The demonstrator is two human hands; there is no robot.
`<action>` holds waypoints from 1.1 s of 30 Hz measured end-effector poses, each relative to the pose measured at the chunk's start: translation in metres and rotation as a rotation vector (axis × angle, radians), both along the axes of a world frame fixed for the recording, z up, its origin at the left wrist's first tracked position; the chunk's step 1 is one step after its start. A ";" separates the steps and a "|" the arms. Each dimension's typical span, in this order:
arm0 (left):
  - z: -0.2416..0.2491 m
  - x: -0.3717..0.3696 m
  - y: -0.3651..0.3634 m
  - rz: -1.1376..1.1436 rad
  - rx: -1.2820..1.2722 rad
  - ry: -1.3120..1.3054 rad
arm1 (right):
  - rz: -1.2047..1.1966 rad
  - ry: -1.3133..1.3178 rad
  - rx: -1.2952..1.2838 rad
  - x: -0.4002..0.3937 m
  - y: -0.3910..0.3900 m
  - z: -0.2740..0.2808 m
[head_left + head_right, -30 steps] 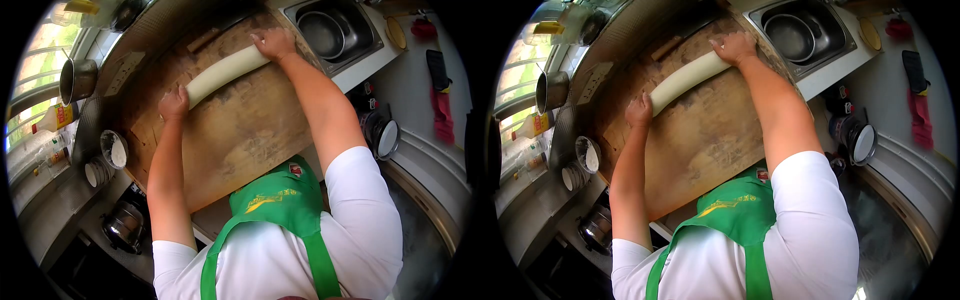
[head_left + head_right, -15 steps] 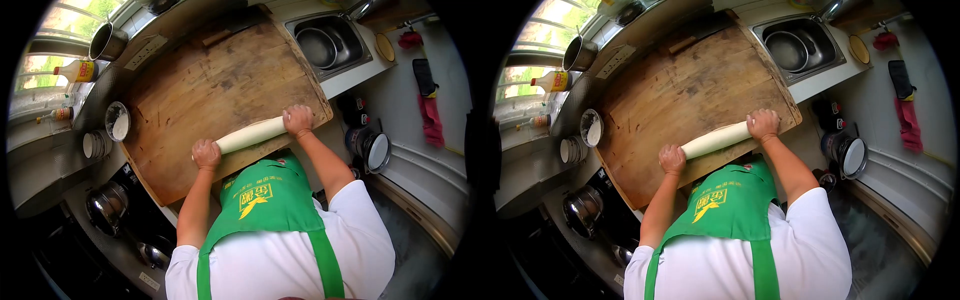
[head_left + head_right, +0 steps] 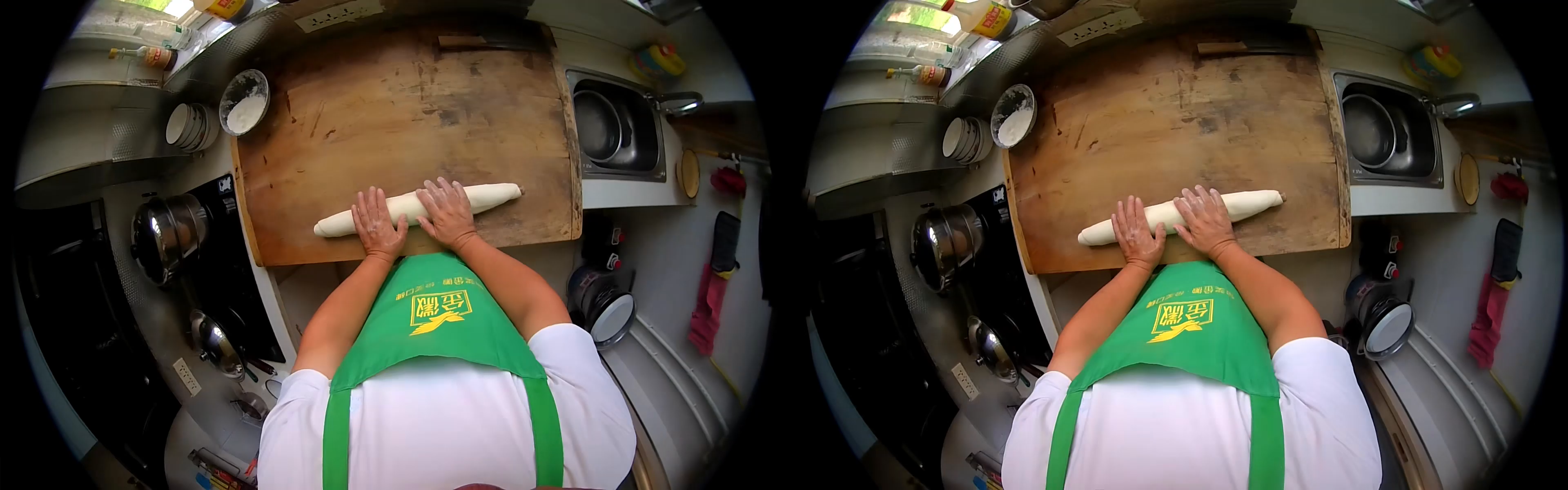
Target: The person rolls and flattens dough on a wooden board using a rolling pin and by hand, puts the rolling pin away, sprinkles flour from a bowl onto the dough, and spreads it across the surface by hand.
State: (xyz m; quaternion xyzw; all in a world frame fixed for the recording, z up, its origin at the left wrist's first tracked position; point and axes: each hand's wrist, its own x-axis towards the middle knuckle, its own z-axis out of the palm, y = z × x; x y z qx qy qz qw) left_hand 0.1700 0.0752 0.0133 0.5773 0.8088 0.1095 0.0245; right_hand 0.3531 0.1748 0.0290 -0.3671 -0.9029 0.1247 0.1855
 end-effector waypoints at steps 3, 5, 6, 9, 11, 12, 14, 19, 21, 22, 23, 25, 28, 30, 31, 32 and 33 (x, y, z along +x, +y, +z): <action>0.002 -0.017 0.015 -0.033 -0.029 0.009 | 0.096 -0.031 0.044 -0.013 0.025 -0.005; 0.007 -0.037 0.055 -0.125 -0.047 0.017 | 0.122 -0.022 -0.051 -0.032 0.064 0.001; 0.013 -0.044 0.071 -0.124 -0.028 0.010 | 0.110 -0.022 -0.026 -0.044 0.078 0.005; 0.017 -0.058 0.093 -0.175 -0.058 -0.083 | 0.111 0.019 -0.078 -0.058 0.095 -0.005; 0.017 -0.065 0.105 -0.178 -0.041 -0.075 | 0.107 0.025 -0.066 -0.065 0.107 0.006; 0.017 -0.070 0.111 -0.161 -0.054 -0.072 | 0.090 -0.087 -0.190 -0.070 0.114 0.010; 0.027 -0.076 0.127 -0.104 -0.071 -0.105 | 0.051 -0.255 -0.287 -0.080 0.125 0.025; 0.026 -0.043 0.103 -0.148 0.079 -0.036 | 0.047 0.077 -0.054 -0.081 0.082 0.012; 0.005 -0.021 0.079 -0.120 0.072 -0.127 | 0.055 0.091 0.045 -0.073 0.053 0.001; -0.002 -0.018 0.074 -0.116 0.062 -0.073 | 0.051 0.081 0.032 -0.072 0.051 -0.004; -0.011 -0.021 0.079 -0.121 0.060 -0.083 | 0.054 0.073 0.056 -0.073 0.054 -0.011; -0.004 -0.032 0.095 -0.119 0.086 -0.028 | 0.054 0.052 0.067 -0.081 0.068 -0.012; 0.011 -0.060 0.149 -0.063 0.054 -0.059 | 0.042 -0.079 -0.015 -0.112 0.123 -0.014; 0.031 -0.075 0.196 -0.035 0.079 -0.093 | 0.030 -0.117 -0.047 -0.134 0.158 -0.012; 0.046 -0.079 0.211 0.018 -0.036 -0.124 | 0.034 -0.162 -0.115 -0.141 0.166 -0.002; 0.056 -0.081 0.211 0.072 -0.162 -0.156 | 0.042 -0.212 -0.249 -0.147 0.179 0.008; 0.052 -0.084 0.207 0.072 -0.156 -0.153 | 0.042 -0.209 -0.244 -0.145 0.178 0.011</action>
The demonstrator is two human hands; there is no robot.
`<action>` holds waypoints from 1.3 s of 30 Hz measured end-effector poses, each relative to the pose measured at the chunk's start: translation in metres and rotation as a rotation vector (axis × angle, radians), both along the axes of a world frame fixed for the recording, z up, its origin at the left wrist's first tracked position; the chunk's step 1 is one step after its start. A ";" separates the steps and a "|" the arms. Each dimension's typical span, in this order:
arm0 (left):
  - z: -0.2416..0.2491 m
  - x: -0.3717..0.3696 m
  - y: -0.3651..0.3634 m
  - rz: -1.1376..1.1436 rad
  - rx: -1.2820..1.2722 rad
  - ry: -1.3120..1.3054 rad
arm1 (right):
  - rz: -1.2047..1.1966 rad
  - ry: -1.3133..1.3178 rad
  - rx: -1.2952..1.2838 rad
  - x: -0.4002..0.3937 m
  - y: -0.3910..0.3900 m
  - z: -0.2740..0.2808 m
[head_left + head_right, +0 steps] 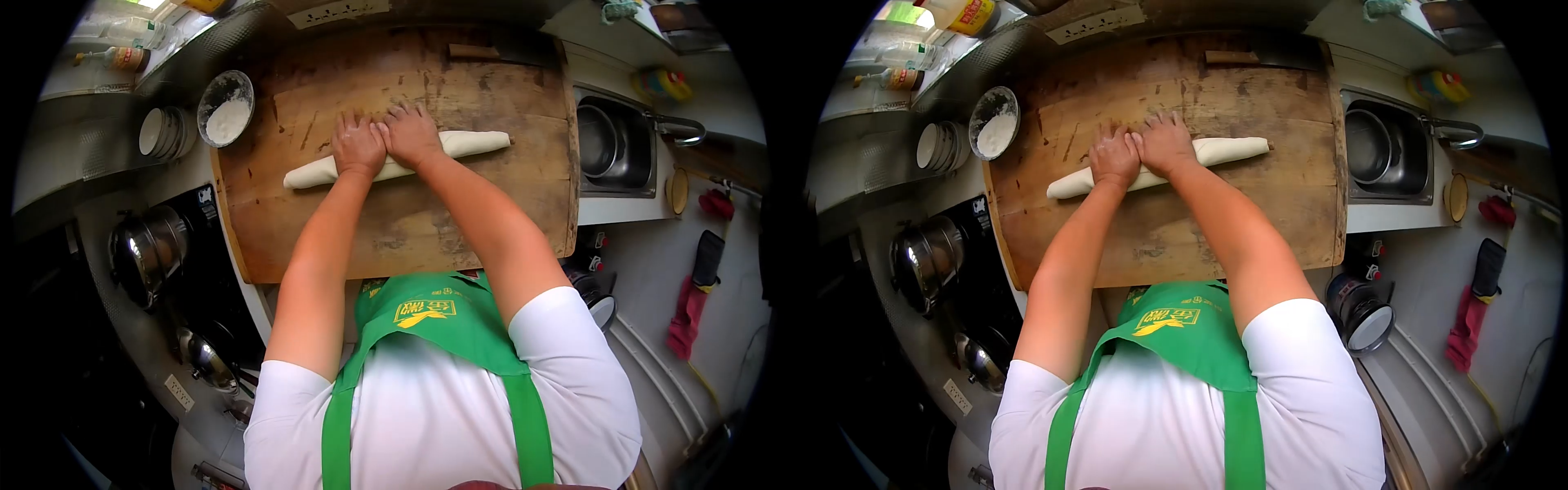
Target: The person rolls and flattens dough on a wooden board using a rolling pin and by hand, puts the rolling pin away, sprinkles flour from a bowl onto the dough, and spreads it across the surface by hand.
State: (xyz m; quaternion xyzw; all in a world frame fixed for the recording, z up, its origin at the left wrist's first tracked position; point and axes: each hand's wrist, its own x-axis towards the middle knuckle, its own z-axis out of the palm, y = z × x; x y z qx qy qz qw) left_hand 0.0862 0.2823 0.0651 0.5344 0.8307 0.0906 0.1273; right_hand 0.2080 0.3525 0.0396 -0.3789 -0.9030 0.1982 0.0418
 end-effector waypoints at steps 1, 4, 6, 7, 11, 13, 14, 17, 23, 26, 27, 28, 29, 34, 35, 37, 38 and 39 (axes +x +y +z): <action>-0.010 -0.010 0.006 0.006 0.089 0.043 | -0.033 0.026 0.074 -0.003 0.011 0.003; -0.031 -0.034 -0.022 -0.006 0.227 0.063 | -0.080 0.138 0.119 0.020 0.010 0.009; -0.042 -0.047 -0.055 0.025 0.174 0.073 | -0.191 0.225 0.209 0.064 0.010 0.010; -0.046 -0.054 -0.062 0.030 0.177 0.067 | -0.100 0.141 0.215 0.095 0.016 -0.007; -0.043 -0.075 -0.071 -0.188 0.188 0.266 | -0.005 0.119 0.267 0.108 0.031 -0.018; -0.039 -0.086 -0.040 -0.207 0.210 0.247 | -0.038 0.185 0.247 0.096 0.056 -0.009; -0.036 -0.095 -0.034 -0.245 0.204 0.219 | -0.051 0.181 0.243 0.092 0.061 -0.006; -0.030 -0.117 -0.007 -0.282 0.170 0.124 | -0.108 0.158 0.069 0.081 0.088 -0.013; -0.025 -0.142 0.009 -0.101 0.460 0.269 | -0.347 0.211 0.156 0.069 0.106 0.012; -0.040 -0.137 -0.040 -0.167 0.267 0.141 | -0.080 0.301 0.342 0.108 0.066 -0.001; -0.044 -0.136 -0.042 -0.140 0.255 0.151 | 0.014 0.204 0.332 0.115 0.057 -0.001; -0.047 -0.130 -0.041 -0.126 0.296 0.210 | 0.004 0.219 0.389 0.112 0.056 -0.002; -0.050 -0.128 -0.038 -0.103 0.339 0.276 | 0.003 0.241 0.448 0.104 0.066 -0.003; -0.036 -0.169 0.035 -0.006 0.347 0.146 | -0.125 0.041 0.210 0.074 0.147 -0.018; -0.035 -0.172 0.046 0.039 0.419 0.098 | -0.228 0.059 0.115 0.069 0.152 -0.020; -0.041 -0.174 0.050 -0.015 0.666 0.158 | -0.167 0.238 0.225 0.071 0.137 -0.010; -0.041 -0.166 0.042 -0.026 0.663 0.166 | -0.001 0.097 0.263 0.075 0.128 0.004; -0.039 -0.157 0.029 -0.039 0.657 0.173 | 0.094 0.009 0.347 0.076 0.115 0.015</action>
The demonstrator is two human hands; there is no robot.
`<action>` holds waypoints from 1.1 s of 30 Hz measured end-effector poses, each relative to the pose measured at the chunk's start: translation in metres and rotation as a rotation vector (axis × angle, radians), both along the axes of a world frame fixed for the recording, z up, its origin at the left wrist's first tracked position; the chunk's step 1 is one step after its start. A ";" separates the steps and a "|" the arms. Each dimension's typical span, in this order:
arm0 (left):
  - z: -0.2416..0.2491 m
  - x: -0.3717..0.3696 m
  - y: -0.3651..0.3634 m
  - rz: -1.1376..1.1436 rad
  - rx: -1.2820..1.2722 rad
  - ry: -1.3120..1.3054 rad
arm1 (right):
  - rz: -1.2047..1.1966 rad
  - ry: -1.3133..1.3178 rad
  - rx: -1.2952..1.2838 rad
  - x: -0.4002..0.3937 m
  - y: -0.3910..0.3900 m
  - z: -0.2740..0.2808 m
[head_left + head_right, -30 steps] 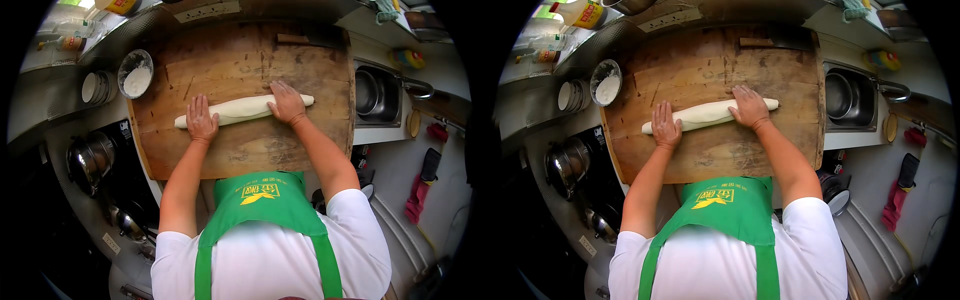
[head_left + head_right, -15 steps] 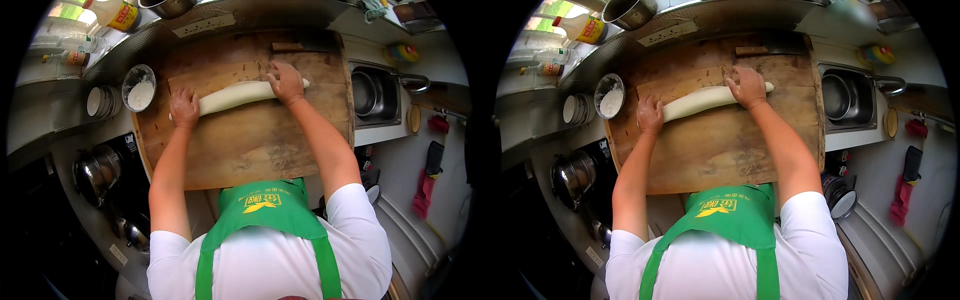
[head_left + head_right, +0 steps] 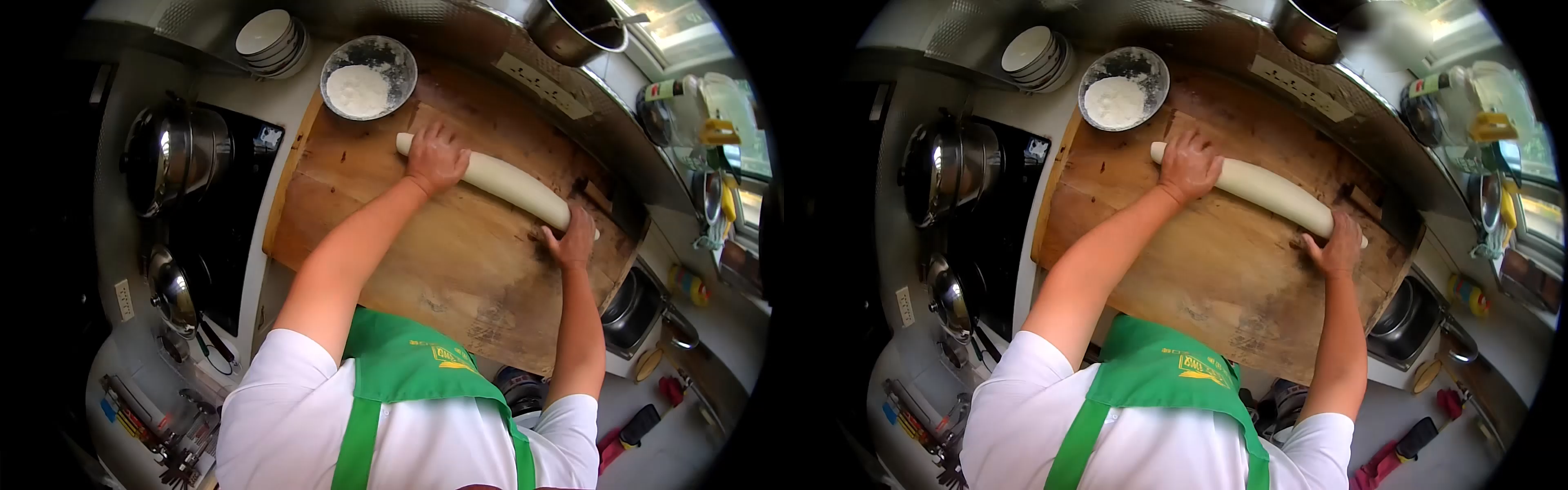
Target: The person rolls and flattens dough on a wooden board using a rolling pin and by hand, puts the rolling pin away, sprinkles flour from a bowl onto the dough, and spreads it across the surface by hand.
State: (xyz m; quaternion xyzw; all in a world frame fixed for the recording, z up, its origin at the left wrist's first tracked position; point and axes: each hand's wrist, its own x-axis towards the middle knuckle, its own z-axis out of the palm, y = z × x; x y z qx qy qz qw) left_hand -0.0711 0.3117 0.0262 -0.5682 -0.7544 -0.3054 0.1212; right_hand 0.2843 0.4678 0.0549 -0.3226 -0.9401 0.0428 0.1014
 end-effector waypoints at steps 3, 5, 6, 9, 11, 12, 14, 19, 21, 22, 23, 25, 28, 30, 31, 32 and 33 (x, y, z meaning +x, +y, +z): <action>0.008 0.001 -0.029 -0.116 -0.201 -0.198 | -0.066 -0.263 -0.071 0.012 0.010 -0.007; 0.004 -0.007 -0.041 -0.064 -0.155 -0.235 | 0.009 -0.312 -0.078 0.007 0.024 -0.004; 0.004 -0.014 -0.044 -0.032 -0.104 -0.257 | 0.062 -0.349 -0.079 -0.003 0.029 0.000; 0.003 -0.052 -0.075 0.134 0.007 -0.169 | 0.154 -0.373 -0.136 -0.039 0.015 -0.004; 0.002 -0.086 -0.106 0.201 -0.033 -0.161 | 0.268 -0.330 -0.243 -0.083 -0.011 -0.002; -0.002 -0.104 -0.123 0.206 -0.040 -0.155 | 0.293 -0.336 -0.250 -0.104 -0.024 -0.004; -0.002 -0.133 -0.157 0.234 -0.034 -0.131 | 0.347 -0.344 -0.264 -0.139 -0.053 -0.006; -0.017 -0.174 -0.233 0.429 -0.020 -0.135 | 0.376 -0.350 -0.339 -0.205 -0.125 -0.005; -0.019 -0.179 -0.267 0.520 -0.108 -0.116 | 0.403 -0.369 -0.348 -0.219 -0.159 -0.002; -0.020 -0.176 -0.287 0.537 -0.115 -0.113 | 0.436 -0.437 -0.308 -0.222 -0.174 -0.001; -0.021 -0.171 -0.306 0.551 -0.120 -0.108 | 0.466 -0.500 -0.265 -0.225 -0.188 -0.001; -0.025 -0.152 -0.349 0.597 -0.138 -0.104 | 0.522 -0.501 -0.244 -0.220 -0.217 -0.001; -0.028 -0.112 -0.403 0.663 -0.141 -0.074 | 0.594 -0.501 -0.189 -0.202 -0.255 0.000; -0.029 -0.084 -0.419 0.678 -0.118 -0.063 | 0.622 -0.449 -0.168 -0.179 -0.268 -0.005; -0.029 -0.070 -0.423 0.688 -0.114 -0.069 | 0.617 -0.439 -0.162 -0.164 -0.272 -0.009; -0.029 -0.056 -0.426 0.699 -0.109 -0.076 | 0.600 -0.439 -0.187 -0.147 -0.274 -0.010; -0.028 -0.042 -0.425 0.681 -0.109 -0.108 | 0.584 -0.437 -0.207 -0.131 -0.275 -0.010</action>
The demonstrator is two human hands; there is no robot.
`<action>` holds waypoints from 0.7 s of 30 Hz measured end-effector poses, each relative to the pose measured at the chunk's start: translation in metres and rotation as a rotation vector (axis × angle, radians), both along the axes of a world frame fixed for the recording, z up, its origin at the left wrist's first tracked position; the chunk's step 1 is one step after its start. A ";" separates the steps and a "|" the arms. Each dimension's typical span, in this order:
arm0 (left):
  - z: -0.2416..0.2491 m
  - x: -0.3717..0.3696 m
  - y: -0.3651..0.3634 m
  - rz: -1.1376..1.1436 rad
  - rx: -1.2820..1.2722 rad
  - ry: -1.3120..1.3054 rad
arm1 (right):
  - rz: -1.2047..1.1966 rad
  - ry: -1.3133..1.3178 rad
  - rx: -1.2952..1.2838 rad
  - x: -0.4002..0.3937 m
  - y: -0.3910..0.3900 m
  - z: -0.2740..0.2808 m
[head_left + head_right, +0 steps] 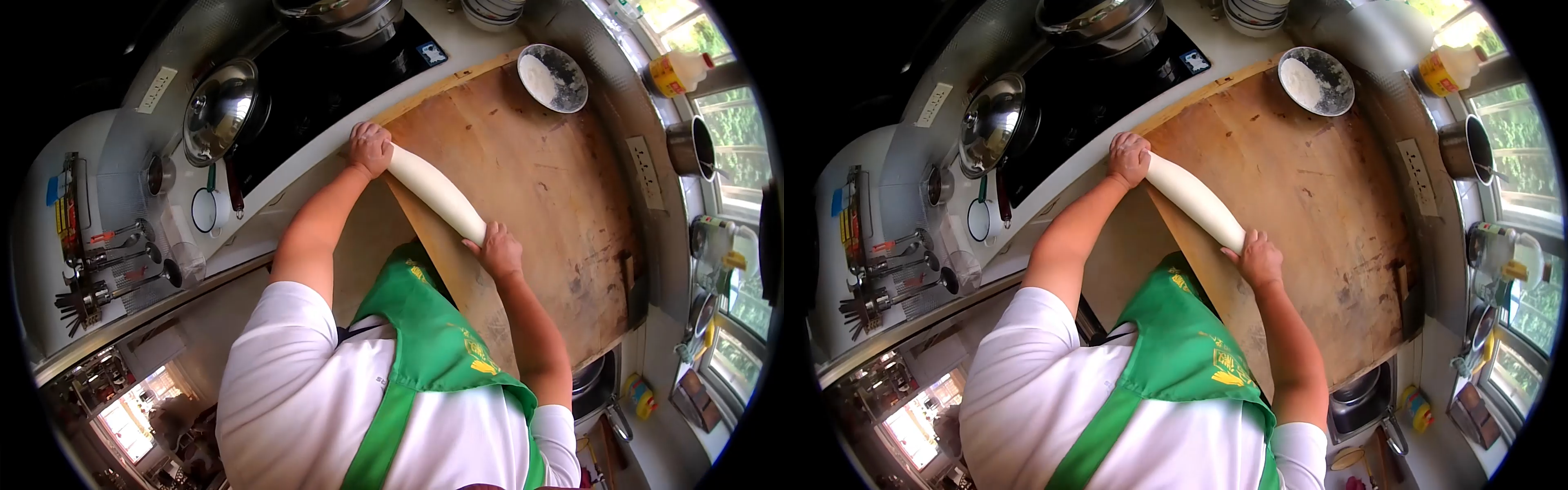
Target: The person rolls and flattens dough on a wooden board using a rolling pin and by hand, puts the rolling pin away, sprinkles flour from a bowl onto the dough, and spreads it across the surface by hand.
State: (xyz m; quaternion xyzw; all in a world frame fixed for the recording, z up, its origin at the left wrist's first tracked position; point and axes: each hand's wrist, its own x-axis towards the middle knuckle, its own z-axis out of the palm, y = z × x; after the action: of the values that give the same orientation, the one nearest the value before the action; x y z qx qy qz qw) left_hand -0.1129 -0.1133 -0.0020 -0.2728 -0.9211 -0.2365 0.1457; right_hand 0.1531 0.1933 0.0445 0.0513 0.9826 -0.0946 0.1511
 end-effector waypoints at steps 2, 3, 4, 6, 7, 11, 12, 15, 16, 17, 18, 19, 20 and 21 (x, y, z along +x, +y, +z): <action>-0.003 0.027 0.010 -0.037 0.025 0.001 | -0.050 -0.012 0.007 0.041 -0.001 0.001; -0.002 0.042 0.019 -0.072 0.044 0.000 | -0.099 -0.037 0.002 0.063 -0.001 0.002; 0.000 0.059 0.029 -0.107 0.062 -0.004 | -0.176 -0.104 -0.022 0.085 -0.001 0.006; 0.010 0.100 0.053 -0.147 0.083 0.017 | -0.225 -0.040 -0.004 0.141 0.003 0.002; 0.012 0.121 0.064 -0.166 0.080 -0.013 | -0.232 -0.030 0.007 0.168 0.006 0.001; 0.016 0.195 0.099 -0.254 0.038 -0.076 | -0.349 -0.121 0.066 0.263 0.018 0.004; 0.015 0.210 0.107 -0.277 -0.048 -0.127 | -0.376 -0.138 0.071 0.285 0.017 0.007; 0.017 0.245 0.135 -0.368 -0.213 -0.180 | -0.490 -0.070 0.049 0.314 0.007 0.024; 0.019 0.251 0.141 -0.352 -0.302 -0.166 | -0.491 -0.012 0.040 0.316 0.000 0.033; 0.023 0.259 0.145 -0.413 -0.299 -0.163 | -0.415 0.127 0.043 0.325 0.001 0.018; 0.029 0.266 0.142 -0.566 -0.298 -0.137 | -0.406 0.183 0.037 0.316 -0.009 0.032; 0.032 0.271 0.142 -0.712 -0.301 -0.111 | -0.392 0.241 0.028 0.302 -0.023 0.045; 0.031 0.274 0.144 -0.742 -0.309 -0.106 | -0.423 0.242 0.026 0.293 -0.032 0.038; 0.028 0.275 0.144 -0.732 -0.273 -0.096 | -0.470 0.313 0.067 0.284 -0.042 0.026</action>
State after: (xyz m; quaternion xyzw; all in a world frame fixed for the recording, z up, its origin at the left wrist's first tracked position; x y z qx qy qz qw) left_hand 0.1625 0.0310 0.0256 -0.5889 -0.7916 -0.1606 -0.0290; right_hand 0.4369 0.1516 0.0701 0.2676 0.9577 -0.1014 -0.0303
